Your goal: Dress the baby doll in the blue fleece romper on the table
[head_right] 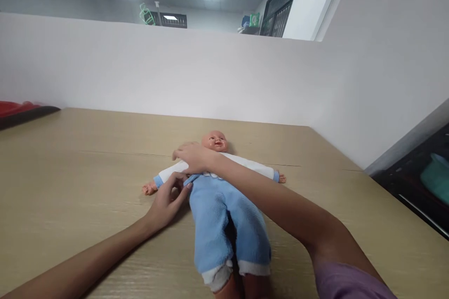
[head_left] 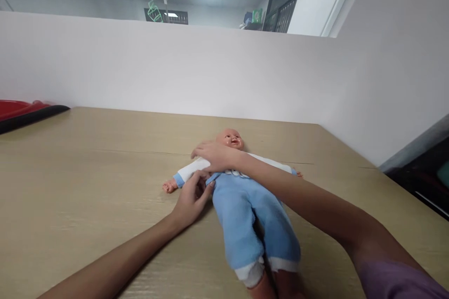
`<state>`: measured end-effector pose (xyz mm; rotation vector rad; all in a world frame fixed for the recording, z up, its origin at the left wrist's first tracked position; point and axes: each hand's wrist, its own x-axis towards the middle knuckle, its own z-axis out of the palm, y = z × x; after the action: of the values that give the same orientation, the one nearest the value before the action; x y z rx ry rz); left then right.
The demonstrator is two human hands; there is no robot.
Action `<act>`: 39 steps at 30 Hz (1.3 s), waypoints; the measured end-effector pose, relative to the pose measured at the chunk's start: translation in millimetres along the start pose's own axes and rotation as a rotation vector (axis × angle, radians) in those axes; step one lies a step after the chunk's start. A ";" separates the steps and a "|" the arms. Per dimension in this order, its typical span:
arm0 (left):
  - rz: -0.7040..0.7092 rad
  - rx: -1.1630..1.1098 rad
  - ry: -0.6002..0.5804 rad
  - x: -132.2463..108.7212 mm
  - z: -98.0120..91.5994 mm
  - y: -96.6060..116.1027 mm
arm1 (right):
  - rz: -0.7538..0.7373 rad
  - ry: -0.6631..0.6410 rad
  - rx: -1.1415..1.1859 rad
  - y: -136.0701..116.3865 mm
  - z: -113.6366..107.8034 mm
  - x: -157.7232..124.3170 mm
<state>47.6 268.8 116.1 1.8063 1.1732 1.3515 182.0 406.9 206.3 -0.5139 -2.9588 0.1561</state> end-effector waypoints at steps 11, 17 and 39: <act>0.065 0.110 -0.038 -8.4 1.2 1.8 | -0.113 0.102 0.219 2.8 -19.8 11.8; 0.240 0.114 0.063 -11.0 -3.1 -7.9 | -0.036 0.207 0.490 9.5 -14.7 -44.8; -0.039 -0.383 0.403 8.2 -10.9 -13.4 | -0.091 0.026 0.227 -0.5 5.5 -19.9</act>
<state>33.9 281.5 111.6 1.2718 1.0428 1.8300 199.6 399.3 198.6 -0.3484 -2.8813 0.4650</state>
